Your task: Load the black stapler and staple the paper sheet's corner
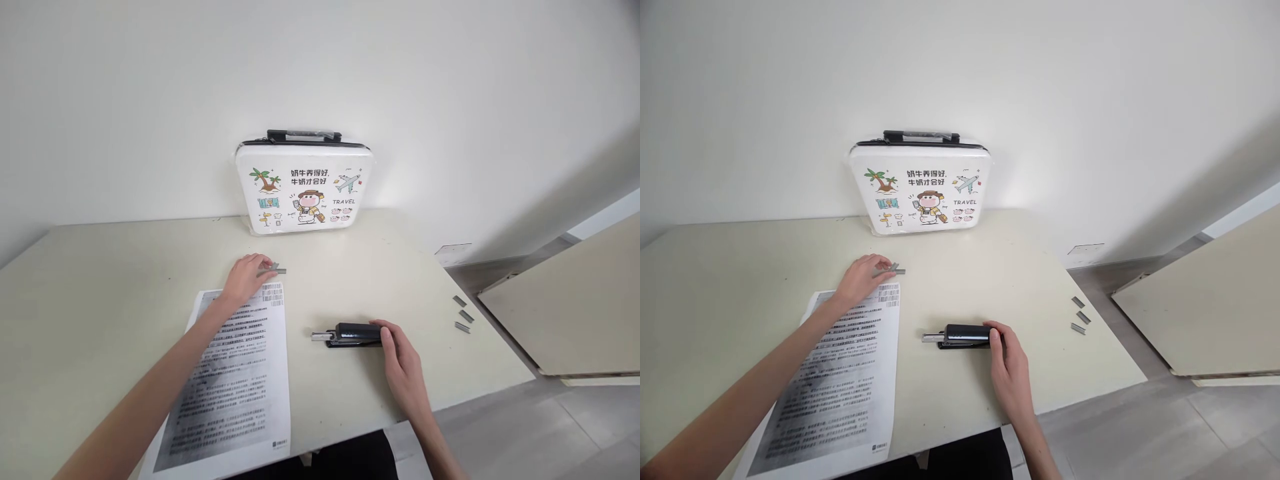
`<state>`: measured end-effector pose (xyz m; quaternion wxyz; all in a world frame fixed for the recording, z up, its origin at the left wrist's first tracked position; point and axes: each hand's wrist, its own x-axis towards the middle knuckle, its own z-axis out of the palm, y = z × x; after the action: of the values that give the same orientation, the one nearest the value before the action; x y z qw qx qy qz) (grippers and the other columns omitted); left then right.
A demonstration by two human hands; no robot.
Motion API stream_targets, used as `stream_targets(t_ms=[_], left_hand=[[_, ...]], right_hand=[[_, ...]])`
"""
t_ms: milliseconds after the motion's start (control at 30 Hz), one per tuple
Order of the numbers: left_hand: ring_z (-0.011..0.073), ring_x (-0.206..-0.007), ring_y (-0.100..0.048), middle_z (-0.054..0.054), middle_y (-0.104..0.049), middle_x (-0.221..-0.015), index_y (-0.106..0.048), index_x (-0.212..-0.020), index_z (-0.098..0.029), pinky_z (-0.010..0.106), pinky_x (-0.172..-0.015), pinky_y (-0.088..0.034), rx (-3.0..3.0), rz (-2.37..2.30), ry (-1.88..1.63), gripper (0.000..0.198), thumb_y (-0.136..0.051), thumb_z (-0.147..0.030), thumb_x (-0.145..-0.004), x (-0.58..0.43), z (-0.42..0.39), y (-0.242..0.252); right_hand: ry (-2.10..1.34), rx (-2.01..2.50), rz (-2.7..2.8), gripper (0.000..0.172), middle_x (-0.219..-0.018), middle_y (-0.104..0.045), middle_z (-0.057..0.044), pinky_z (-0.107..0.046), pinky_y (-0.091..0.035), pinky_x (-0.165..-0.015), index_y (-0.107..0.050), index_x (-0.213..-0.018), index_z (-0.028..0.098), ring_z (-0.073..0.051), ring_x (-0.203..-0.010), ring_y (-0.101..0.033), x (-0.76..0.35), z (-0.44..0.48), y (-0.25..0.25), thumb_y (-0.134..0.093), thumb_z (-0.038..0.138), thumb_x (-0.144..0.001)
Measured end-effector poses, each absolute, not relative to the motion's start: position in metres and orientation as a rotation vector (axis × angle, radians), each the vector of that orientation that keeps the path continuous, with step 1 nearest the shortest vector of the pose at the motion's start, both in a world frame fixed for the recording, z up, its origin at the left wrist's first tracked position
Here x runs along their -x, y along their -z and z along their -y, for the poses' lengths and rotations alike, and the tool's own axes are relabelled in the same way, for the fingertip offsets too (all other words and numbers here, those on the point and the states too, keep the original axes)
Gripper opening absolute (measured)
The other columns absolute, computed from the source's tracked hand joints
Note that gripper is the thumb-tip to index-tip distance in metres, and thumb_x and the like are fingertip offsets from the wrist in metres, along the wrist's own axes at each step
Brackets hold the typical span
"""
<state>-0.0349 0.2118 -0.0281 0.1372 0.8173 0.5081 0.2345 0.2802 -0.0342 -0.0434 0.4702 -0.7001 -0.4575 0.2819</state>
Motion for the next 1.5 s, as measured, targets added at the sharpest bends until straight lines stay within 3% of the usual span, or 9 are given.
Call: stream_targets(t_ms=[300, 467, 667, 833, 1000, 1133, 1267, 1400, 1500], left_hand=[[0.0282, -0.104, -0.063, 0.007, -0.063, -0.11, -0.065, -0.14, -0.027, 0.041, -0.098, -0.048, -2.371, -1.398, -0.449, 0.052, -0.057, -0.054, -0.096, 0.046, -0.221, 0.026], [0.029, -0.11, -0.06, 0.008, -0.061, -0.111, -0.074, -0.121, -0.027, 0.045, -0.105, -0.046, -2.424, -1.42, -0.5, 0.043, -0.054, -0.057, -0.097, 0.052, -0.223, 0.033], [0.0294, -0.11, -0.064, 0.009, -0.069, -0.118, -0.072, -0.11, -0.023, 0.046, -0.104, -0.049, -2.265, -1.432, -0.689, 0.046, -0.053, -0.063, -0.096, 0.059, -0.211, 0.028], [0.0286, -0.108, -0.069, 0.008, -0.075, -0.111, -0.07, -0.122, -0.023, 0.046, -0.104, -0.05, -1.732, -1.397, -0.807, 0.056, -0.062, -0.069, -0.092, 0.045, -0.181, 0.001], [0.0223, -0.095, -0.069, 0.009, -0.072, -0.105, -0.064, -0.136, -0.021, 0.045, -0.099, -0.054, -1.267, -0.964, -0.918, 0.059, -0.058, -0.065, -0.098, 0.023, -0.148, -0.014], [0.0187, -0.082, -0.063, 0.007, -0.067, -0.092, -0.071, -0.116, -0.02, 0.041, -0.089, -0.056, -1.121, -0.826, -0.913, 0.045, -0.061, -0.061, -0.099, 0.015, -0.135, -0.009], [0.0166, -0.074, -0.059, 0.004, -0.062, -0.083, -0.07, -0.101, -0.019, 0.038, -0.082, -0.056, -1.131, -0.867, -0.931, 0.046, -0.061, -0.064, -0.097, 0.012, -0.128, -0.003], [0.0169, -0.077, -0.064, 0.008, -0.07, -0.097, -0.071, -0.096, -0.017, 0.038, -0.086, -0.057, -1.18, -0.885, -0.902, 0.046, -0.064, -0.063, -0.096, 0.009, -0.121, -0.001], [0.0197, -0.083, -0.071, 0.011, -0.075, -0.108, -0.073, -0.103, -0.018, 0.041, -0.093, -0.057, -1.211, -0.898, -0.833, 0.046, -0.069, -0.062, -0.093, 0.004, -0.113, -0.003]], right_hand=[[-0.669, 1.719, 1.137, 0.046, -0.134, -0.07, -0.011, -0.041, -0.053, -0.1, -0.069, -0.123, 0.024, -0.028, -0.122, -0.066, -0.281, 0.032, 0.046, -0.042, 0.057, -0.105], [-0.686, 1.707, 1.124, 0.047, -0.134, -0.07, -0.011, -0.04, -0.054, -0.1, -0.069, -0.124, 0.024, -0.028, -0.122, -0.066, -0.28, 0.032, 0.048, -0.042, 0.058, -0.105], [-0.703, 1.706, 1.107, 0.047, -0.134, -0.07, -0.01, -0.04, -0.053, -0.102, -0.069, -0.124, 0.025, -0.027, -0.123, -0.065, -0.277, 0.032, 0.045, -0.043, 0.058, -0.105], [-0.688, 1.704, 1.111, 0.047, -0.133, -0.07, -0.011, -0.041, -0.055, -0.099, -0.069, -0.124, 0.025, -0.028, -0.122, -0.066, -0.276, 0.032, 0.043, -0.043, 0.058, -0.105], [-0.671, 1.711, 1.118, 0.048, -0.132, -0.071, -0.01, -0.041, -0.056, -0.098, -0.07, -0.127, 0.025, -0.028, -0.122, -0.066, -0.275, 0.032, 0.043, -0.043, 0.059, -0.105], [-0.651, 1.715, 1.121, 0.049, -0.129, -0.073, -0.011, -0.04, -0.057, -0.097, -0.071, -0.124, 0.025, -0.028, -0.119, -0.068, -0.275, 0.031, 0.045, -0.044, 0.06, -0.105], [-0.658, 1.715, 1.125, 0.048, -0.128, -0.073, -0.011, -0.041, -0.055, -0.098, -0.071, -0.121, 0.024, -0.028, -0.118, -0.068, -0.277, 0.03, 0.048, -0.043, 0.059, -0.105], [-0.67, 1.71, 1.134, 0.048, -0.134, -0.07, -0.012, -0.042, -0.052, -0.102, -0.068, -0.125, 0.023, -0.028, -0.122, -0.065, -0.278, 0.031, 0.048, -0.041, 0.058, -0.106], [-0.663, 1.711, 1.142, 0.048, -0.134, -0.07, -0.012, -0.041, -0.052, -0.101, -0.068, -0.125, 0.024, -0.028, -0.122, -0.065, -0.278, 0.031, 0.048, -0.041, 0.058, -0.106]])
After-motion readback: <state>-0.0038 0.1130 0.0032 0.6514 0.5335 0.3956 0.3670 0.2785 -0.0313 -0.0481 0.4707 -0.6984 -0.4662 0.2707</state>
